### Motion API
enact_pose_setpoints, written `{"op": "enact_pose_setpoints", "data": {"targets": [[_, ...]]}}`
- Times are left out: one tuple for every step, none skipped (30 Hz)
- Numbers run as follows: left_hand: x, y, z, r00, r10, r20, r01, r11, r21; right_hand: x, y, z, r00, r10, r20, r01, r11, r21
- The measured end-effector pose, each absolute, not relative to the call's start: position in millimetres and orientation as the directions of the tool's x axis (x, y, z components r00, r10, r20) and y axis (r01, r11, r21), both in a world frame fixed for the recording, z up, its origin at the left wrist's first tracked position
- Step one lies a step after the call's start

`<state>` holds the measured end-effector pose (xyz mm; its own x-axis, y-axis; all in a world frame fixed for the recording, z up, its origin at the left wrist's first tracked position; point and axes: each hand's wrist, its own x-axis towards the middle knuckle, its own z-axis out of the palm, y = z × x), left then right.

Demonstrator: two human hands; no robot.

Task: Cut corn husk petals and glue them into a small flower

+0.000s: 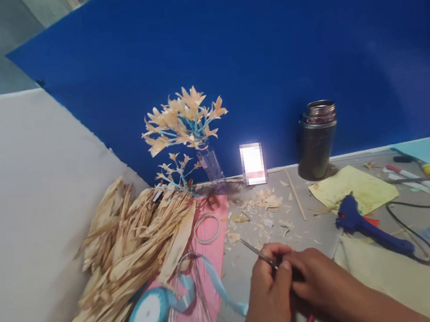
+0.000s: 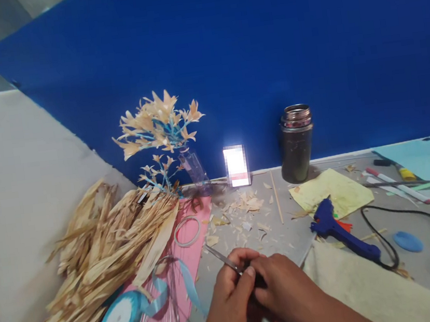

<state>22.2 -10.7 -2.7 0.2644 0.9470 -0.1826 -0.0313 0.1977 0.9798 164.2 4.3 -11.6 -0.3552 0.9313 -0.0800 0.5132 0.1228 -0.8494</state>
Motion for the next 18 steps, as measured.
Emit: {"op": "enact_pose_setpoints", "data": {"targets": [[21, -12, -3, 0.243, 0.951, -0.192, -0.028, 0.205, 0.978, 163, 3, -11, -0.378, 0.920, -0.106, 0.510, 0.111, -0.853], [19, -13, -2, 0.235, 0.949, -0.207, -0.036, 0.222, 0.974, 162, 2, -9, -0.415, 0.899, -0.141, 0.473, 0.081, -0.877], [16, -12, 0, 0.232, 0.946, -0.226, -0.048, 0.244, 0.969, 161, 2, -7, -0.458, 0.872, -0.172, 0.418, 0.041, -0.907], [12, -12, 3, 0.225, 0.944, -0.242, -0.059, 0.261, 0.964, 160, 1, -5, -0.490, 0.852, -0.186, 0.368, 0.009, -0.930], [9, -11, 6, 0.212, 0.944, -0.253, -0.064, 0.272, 0.960, 159, 0, -3, -0.501, 0.847, -0.180, 0.339, 0.000, -0.941], [7, -11, 7, 0.196, 0.946, -0.258, -0.065, 0.276, 0.959, 158, -1, -2, -0.489, 0.857, -0.159, 0.338, 0.018, -0.941], [6, -10, 8, 0.174, 0.950, -0.259, -0.065, 0.273, 0.960, 157, -2, -2, -0.466, 0.876, -0.126, 0.361, 0.058, -0.931], [6, -10, 8, 0.149, 0.955, -0.258, -0.065, 0.269, 0.961, 156, -3, -3, -0.438, 0.895, -0.084, 0.396, 0.109, -0.912], [7, -9, 7, 0.125, 0.958, -0.259, -0.071, 0.269, 0.961, 157, -4, -4, -0.415, 0.909, -0.037, 0.429, 0.159, -0.889], [8, -9, 5, 0.105, 0.960, -0.261, -0.085, 0.271, 0.959, 158, -5, -6, -0.400, 0.917, 0.006, 0.452, 0.202, -0.869], [9, -9, 4, 0.098, 0.960, -0.261, -0.106, 0.271, 0.957, 160, -5, -8, -0.390, 0.920, 0.044, 0.466, 0.238, -0.852], [9, -9, 4, 0.115, 0.963, -0.243, -0.126, 0.257, 0.958, 162, -4, -10, -0.376, 0.923, 0.081, 0.475, 0.267, -0.838], [8, -10, 5, 0.151, 0.966, -0.211, -0.140, 0.233, 0.962, 166, -2, -12, -0.353, 0.929, 0.114, 0.486, 0.286, -0.826], [4, -12, 8, 0.206, 0.962, -0.178, -0.137, 0.208, 0.968, 170, 0, -13, -0.318, 0.938, 0.140, 0.505, 0.293, -0.812], [-1, -15, 11, 0.272, 0.949, -0.158, -0.109, 0.194, 0.975, 174, 3, -15, -0.273, 0.950, 0.154, 0.532, 0.282, -0.798], [-8, -19, 15, 0.327, 0.929, -0.171, -0.059, 0.200, 0.978, 178, 6, -17, -0.228, 0.961, 0.155, 0.565, 0.260, -0.783], [-17, -23, 18, 0.361, 0.905, -0.226, 0.019, 0.235, 0.972, 182, 10, -18, -0.189, 0.970, 0.152, 0.596, 0.236, -0.767], [-26, -27, 22, 0.360, 0.884, -0.298, 0.101, 0.281, 0.954, 185, 14, -20, -0.168, 0.975, 0.147, 0.621, 0.220, -0.753]]}}
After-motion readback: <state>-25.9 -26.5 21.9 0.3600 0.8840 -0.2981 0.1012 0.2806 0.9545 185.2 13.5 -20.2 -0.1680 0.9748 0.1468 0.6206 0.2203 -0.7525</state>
